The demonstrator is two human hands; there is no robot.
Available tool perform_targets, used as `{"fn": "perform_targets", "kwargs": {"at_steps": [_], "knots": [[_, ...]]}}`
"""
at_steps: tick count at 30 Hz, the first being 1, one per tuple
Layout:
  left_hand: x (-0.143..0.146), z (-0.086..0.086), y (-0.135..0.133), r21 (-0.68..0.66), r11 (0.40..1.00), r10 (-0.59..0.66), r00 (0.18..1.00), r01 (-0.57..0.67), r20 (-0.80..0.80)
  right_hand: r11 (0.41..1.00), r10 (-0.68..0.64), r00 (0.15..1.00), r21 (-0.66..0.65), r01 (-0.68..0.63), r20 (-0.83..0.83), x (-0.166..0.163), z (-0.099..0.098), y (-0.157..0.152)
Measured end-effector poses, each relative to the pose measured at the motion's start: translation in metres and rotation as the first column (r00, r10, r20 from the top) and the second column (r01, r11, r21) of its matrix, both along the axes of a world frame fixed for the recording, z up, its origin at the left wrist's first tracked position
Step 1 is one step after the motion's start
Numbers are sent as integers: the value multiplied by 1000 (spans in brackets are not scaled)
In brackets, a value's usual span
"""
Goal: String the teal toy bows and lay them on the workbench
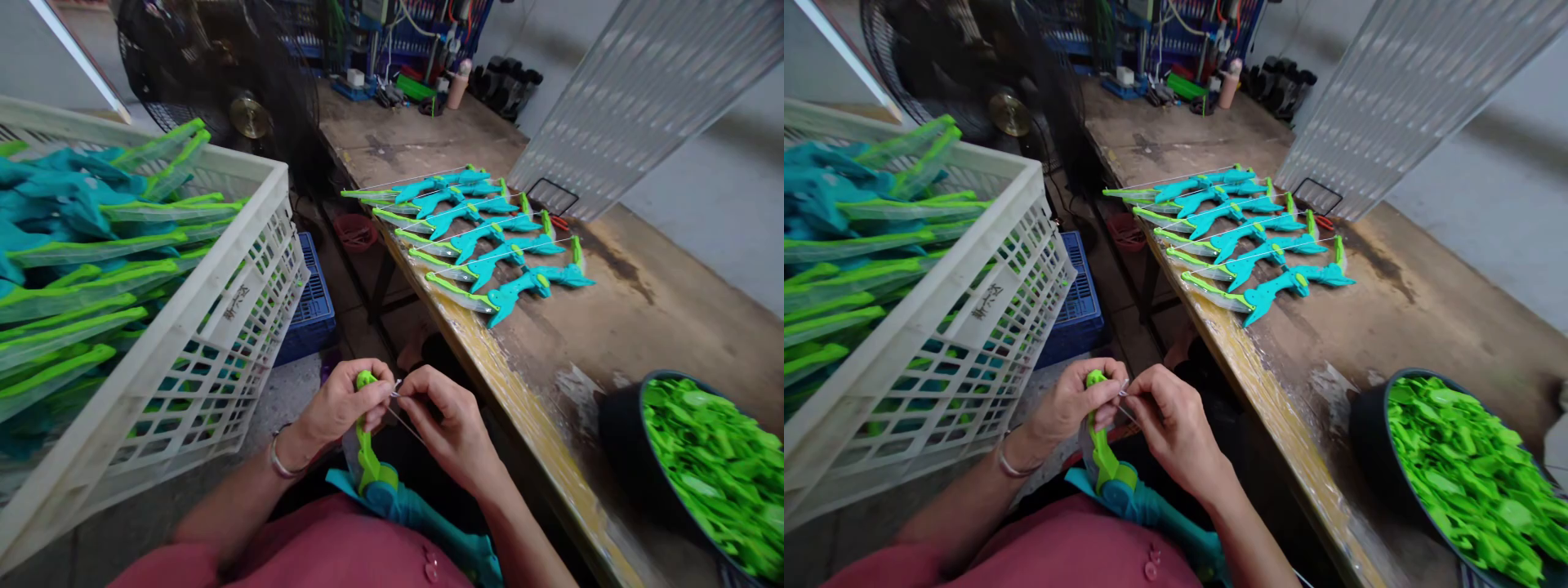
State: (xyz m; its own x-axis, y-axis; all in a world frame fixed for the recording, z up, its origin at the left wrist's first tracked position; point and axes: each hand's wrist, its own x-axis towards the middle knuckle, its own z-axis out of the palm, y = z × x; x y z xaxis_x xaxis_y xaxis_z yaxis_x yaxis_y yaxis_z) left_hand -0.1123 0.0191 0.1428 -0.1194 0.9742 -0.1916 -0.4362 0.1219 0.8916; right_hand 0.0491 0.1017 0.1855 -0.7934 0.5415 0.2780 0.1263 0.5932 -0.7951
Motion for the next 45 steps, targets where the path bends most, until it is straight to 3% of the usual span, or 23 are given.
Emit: {"fn": "perform_targets", "kwargs": {"at_steps": [3,6,10,12,16,19,22,34,41,45], "knots": [[2,2,1,-14,1000,0,1000,0,-2,982,-58,994,175,73,-92,0,-5,-4],[2,4,1,-1,1000,-6,1000,6,-11,920,-39,991,382,86,-129,-2,-11,-5],[3,5,0,17,1000,22,1000,-22,-20,885,-36,995,460,74,-90,-4,-13,-9],[3,5,-1,16,999,32,998,-31,-46,913,-100,991,389,127,-89,-5,-12,-13],[2,4,-3,34,999,25,995,-22,-99,975,-199,978,90,204,-61,-5,-8,-19],[1,3,-5,50,999,7,991,0,-135,968,-221,975,-123,218,-13,-5,-6,-19],[0,2,-7,58,998,3,987,6,-158,958,-226,974,-181,223,3,-5,-6,-20],[-4,-2,-10,70,996,-62,997,60,35,959,-282,956,19,284,-75,-15,-18,-36],[-5,-6,-10,60,996,-76,993,71,88,900,-189,969,367,237,-162,-14,-32,-39],[-6,-10,-11,57,997,-63,992,57,113,867,-146,980,460,193,-137,-11,-36,-39]]}}
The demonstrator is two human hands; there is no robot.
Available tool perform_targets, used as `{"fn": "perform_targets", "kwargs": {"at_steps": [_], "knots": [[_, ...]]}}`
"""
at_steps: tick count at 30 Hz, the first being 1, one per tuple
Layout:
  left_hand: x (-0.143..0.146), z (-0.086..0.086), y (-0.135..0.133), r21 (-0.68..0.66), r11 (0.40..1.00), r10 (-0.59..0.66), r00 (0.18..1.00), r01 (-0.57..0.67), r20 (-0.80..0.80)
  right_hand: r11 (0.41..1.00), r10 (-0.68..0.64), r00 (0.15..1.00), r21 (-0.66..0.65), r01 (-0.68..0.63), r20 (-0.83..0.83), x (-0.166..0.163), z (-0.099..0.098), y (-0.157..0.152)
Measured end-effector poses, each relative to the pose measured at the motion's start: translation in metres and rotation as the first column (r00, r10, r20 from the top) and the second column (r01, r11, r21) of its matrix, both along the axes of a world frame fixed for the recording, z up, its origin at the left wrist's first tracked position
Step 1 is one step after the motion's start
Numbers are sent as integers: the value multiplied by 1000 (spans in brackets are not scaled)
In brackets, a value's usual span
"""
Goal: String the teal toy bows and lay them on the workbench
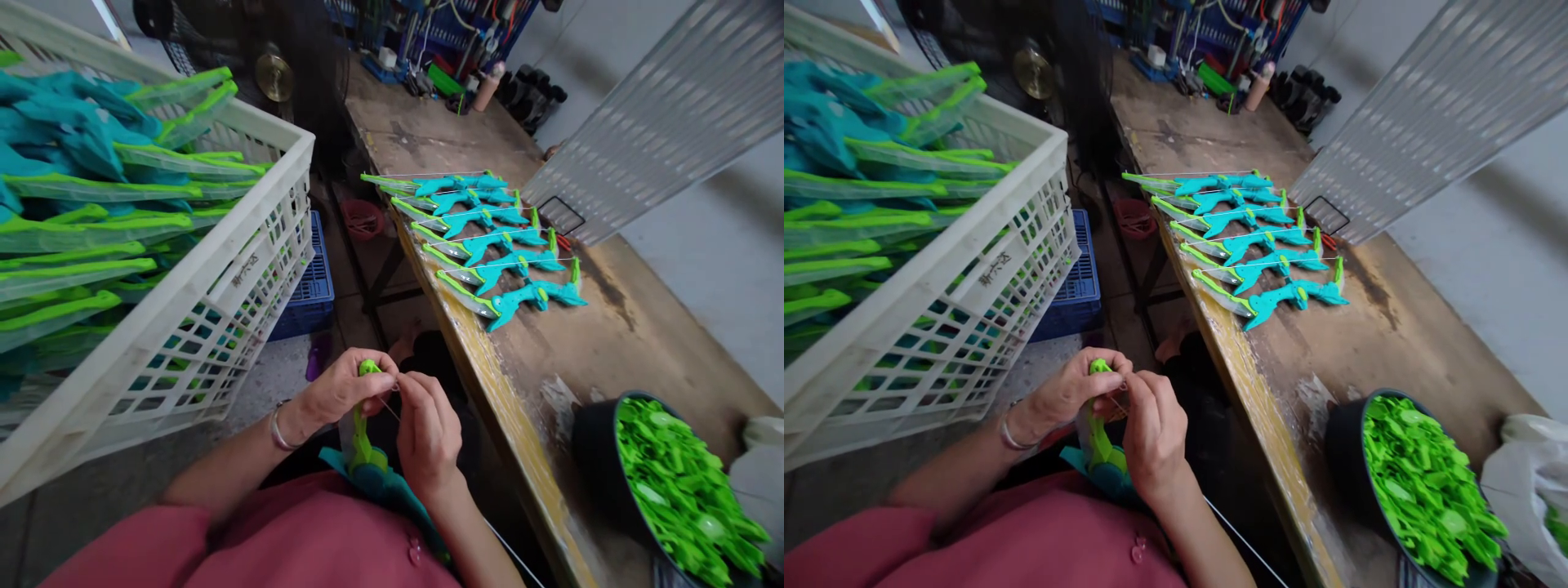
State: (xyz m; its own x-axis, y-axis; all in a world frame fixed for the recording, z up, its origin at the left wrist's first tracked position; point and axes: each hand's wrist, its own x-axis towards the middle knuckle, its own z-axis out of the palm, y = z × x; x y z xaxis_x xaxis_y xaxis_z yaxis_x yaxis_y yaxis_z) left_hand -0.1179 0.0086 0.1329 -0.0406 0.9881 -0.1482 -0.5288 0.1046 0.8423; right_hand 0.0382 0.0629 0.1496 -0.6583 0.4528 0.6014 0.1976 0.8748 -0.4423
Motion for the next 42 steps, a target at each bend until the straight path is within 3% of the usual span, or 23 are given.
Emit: {"fn": "perform_targets", "kwargs": {"at_steps": [6,13,16,31,42], "knots": [[1,-5,2,24,1000,12,999,-13,38,1000,-1,1000,24,0,21,0,7,4],[2,3,6,-35,999,43,999,-42,25,980,-49,997,194,37,57,0,13,10],[3,6,7,-53,997,49,998,-47,27,977,-67,997,204,57,42,1,14,11],[3,15,5,2,1000,6,1000,-6,6,991,-83,995,97,89,-62,9,16,3],[4,6,2,35,999,3,999,-1,-49,978,-32,999,-207,29,-11,4,29,1]]}}
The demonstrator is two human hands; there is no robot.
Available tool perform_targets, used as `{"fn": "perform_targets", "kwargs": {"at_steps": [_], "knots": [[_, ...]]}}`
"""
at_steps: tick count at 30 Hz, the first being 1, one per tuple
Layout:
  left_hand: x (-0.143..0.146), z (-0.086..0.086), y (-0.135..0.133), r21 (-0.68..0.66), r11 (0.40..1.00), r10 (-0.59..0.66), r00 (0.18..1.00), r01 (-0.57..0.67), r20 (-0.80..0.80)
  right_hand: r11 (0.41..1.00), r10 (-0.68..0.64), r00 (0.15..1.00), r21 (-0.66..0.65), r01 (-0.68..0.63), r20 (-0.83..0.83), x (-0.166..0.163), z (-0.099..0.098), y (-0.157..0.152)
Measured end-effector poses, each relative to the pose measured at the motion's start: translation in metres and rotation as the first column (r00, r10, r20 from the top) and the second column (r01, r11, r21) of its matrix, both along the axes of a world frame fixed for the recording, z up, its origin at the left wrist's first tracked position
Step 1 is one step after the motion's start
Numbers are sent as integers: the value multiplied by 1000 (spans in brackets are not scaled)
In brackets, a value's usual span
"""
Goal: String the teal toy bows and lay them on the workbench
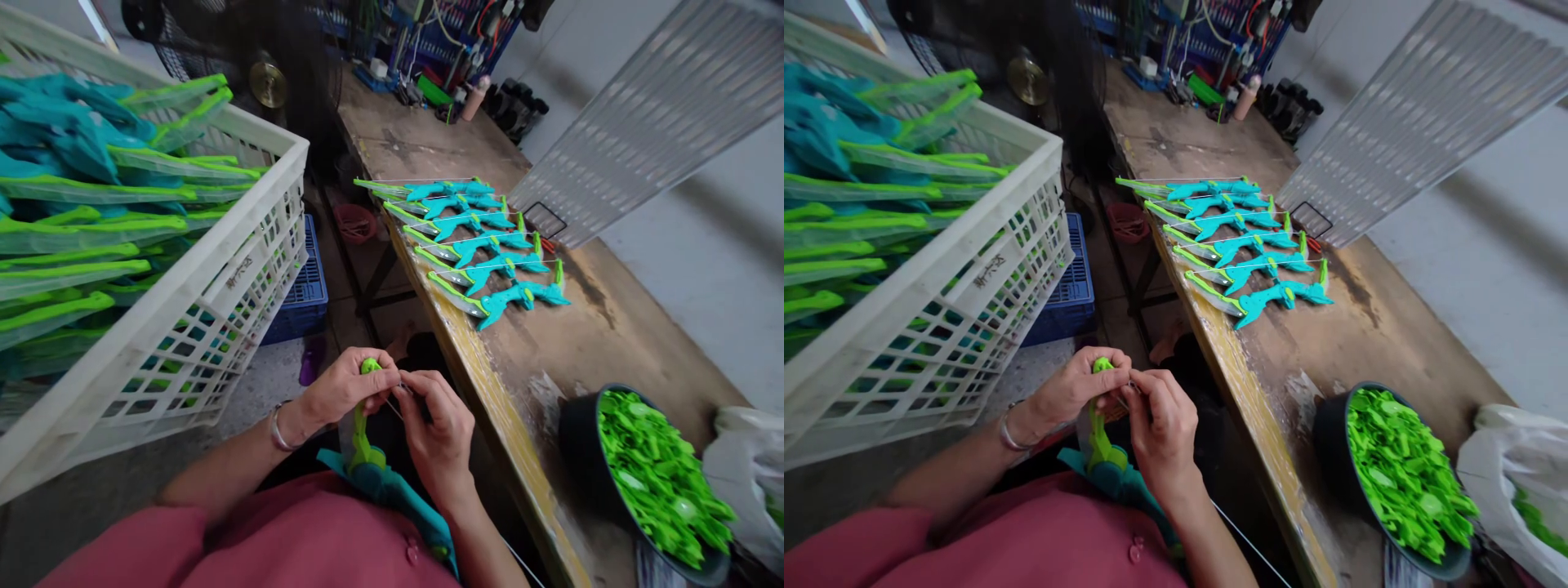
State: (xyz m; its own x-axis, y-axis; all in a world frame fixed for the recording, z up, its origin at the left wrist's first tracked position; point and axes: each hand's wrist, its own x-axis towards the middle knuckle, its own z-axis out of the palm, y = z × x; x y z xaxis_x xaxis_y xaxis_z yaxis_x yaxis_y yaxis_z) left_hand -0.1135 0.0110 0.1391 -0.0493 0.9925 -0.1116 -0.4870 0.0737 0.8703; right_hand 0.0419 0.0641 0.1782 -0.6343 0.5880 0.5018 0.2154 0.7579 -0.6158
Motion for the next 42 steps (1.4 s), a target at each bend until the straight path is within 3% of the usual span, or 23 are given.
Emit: {"fn": "perform_targets", "kwargs": {"at_steps": [7,16,21,25,27,30,34,38,42], "knots": [[2,-9,2,47,999,13,1000,-14,27,998,-32,998,-55,35,50,22,14,-8],[6,-13,8,129,984,-126,991,118,53,993,-74,982,101,56,176,39,21,-30],[11,-9,12,262,938,-255,964,228,71,938,-145,989,317,139,-7,32,31,-47],[18,3,23,371,896,-307,944,245,119,900,-148,983,399,178,-104,26,35,-54],[14,10,32,399,904,-244,953,157,178,886,-104,993,450,117,-54,27,38,-54],[-4,16,53,392,915,-29,953,-96,301,841,-50,999,539,52,-19,32,38,-56],[-27,3,88,184,891,275,817,-414,507,818,-69,998,572,60,-7,39,25,-58],[-15,-18,126,-51,876,400,664,-480,632,861,-155,985,500,95,79,46,6,-54],[19,-32,172,-60,850,443,649,-523,619,874,-151,985,476,94,81,59,-9,-44]]}}
